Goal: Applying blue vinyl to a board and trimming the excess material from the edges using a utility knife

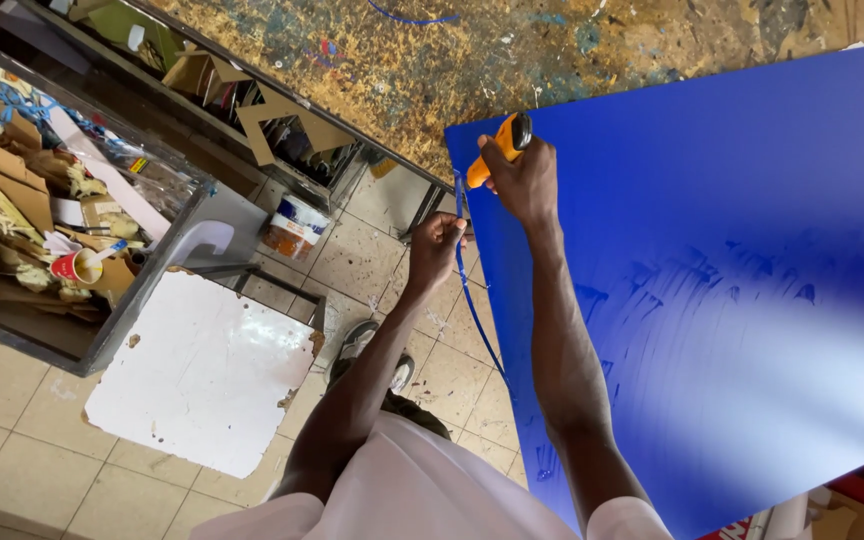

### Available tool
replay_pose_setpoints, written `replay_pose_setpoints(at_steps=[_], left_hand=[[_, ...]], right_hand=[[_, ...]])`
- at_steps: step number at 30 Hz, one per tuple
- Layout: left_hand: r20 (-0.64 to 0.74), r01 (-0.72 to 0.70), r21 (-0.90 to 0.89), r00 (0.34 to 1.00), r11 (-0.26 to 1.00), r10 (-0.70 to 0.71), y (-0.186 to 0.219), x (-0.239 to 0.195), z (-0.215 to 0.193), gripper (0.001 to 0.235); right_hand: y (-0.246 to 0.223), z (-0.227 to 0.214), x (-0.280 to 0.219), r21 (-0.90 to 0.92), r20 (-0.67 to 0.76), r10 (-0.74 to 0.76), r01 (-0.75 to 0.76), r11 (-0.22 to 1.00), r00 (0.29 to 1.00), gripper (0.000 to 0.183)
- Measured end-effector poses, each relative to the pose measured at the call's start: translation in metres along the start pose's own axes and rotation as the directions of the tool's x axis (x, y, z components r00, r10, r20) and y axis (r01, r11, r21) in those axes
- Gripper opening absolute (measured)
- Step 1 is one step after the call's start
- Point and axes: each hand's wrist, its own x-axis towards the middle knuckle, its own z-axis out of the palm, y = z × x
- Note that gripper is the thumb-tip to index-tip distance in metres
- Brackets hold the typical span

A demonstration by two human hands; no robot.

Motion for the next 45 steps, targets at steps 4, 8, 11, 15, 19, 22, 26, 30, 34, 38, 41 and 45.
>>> replay_pose_setpoints(at_steps=[4,8,11,15,19,22,26,30,34,38,41,45], left_hand=[[-0.002,0.024,-0.029,1.000,0.999,-0.024,-0.002,0.000,-0.002,0.022],[-0.006,0.063,-0.043,0.998,0.997,-0.064,0.000,-0.001,-0.002,0.020],[-0.005,0.079,-0.063,0.997,0.995,-0.080,-0.007,0.000,-0.003,0.019],[0.005,0.055,-0.103,0.998,0.993,-0.055,-0.006,0.000,-0.001,0.021],[0.012,0.052,-0.124,0.999,0.991,-0.051,-0.002,0.000,0.001,0.019],[0.018,0.052,-0.134,0.999,0.990,-0.050,-0.001,-0.001,0.002,0.021],[0.010,0.051,-0.139,0.999,0.989,-0.050,-0.010,0.003,0.002,0.024],[0.007,0.052,-0.117,0.999,0.992,-0.051,-0.017,0.002,-0.002,0.024],[0.014,0.066,-0.067,0.998,0.996,-0.065,-0.002,0.002,-0.004,0.029],[-0.051,0.114,0.071,0.993,0.991,-0.111,0.013,0.020,-0.007,0.054],[-0.124,0.088,0.222,0.990,0.971,-0.061,0.002,0.038,-0.002,0.064],[-0.100,-0.011,0.269,0.994,0.963,0.039,-0.006,0.052,-0.007,0.054]], right_hand=[[0.001,-0.004,-0.002,0.028,0.034,0.028,-0.029,0.999,0.999,0.030],[-0.004,-0.002,0.003,0.031,0.044,0.020,-0.022,0.999,0.999,0.029],[0.000,0.000,0.009,0.031,0.059,0.035,-0.037,0.999,0.998,0.030],[0.002,0.004,0.018,0.026,0.033,0.021,-0.021,0.999,0.999,0.030],[0.009,0.010,0.033,-0.002,0.018,-0.018,0.018,1.000,1.000,0.033],[0.030,0.016,0.046,-0.048,0.032,-0.069,0.071,0.996,0.997,0.036],[0.085,0.026,0.076,-0.132,0.056,-0.168,0.174,0.976,0.984,0.035],[0.078,0.035,0.080,-0.112,0.080,-0.204,0.212,0.971,0.976,0.038],[0.071,0.040,0.072,-0.136,0.054,-0.250,0.255,0.957,0.967,0.038],[0.064,0.041,0.063,-0.141,-0.048,-0.225,0.216,0.966,0.973,0.039],[0.071,0.041,0.065,-0.165,-0.062,-0.209,0.197,0.967,0.976,0.042],[0.070,0.045,0.074,-0.159,-0.086,-0.199,0.184,0.970,0.976,0.046]])
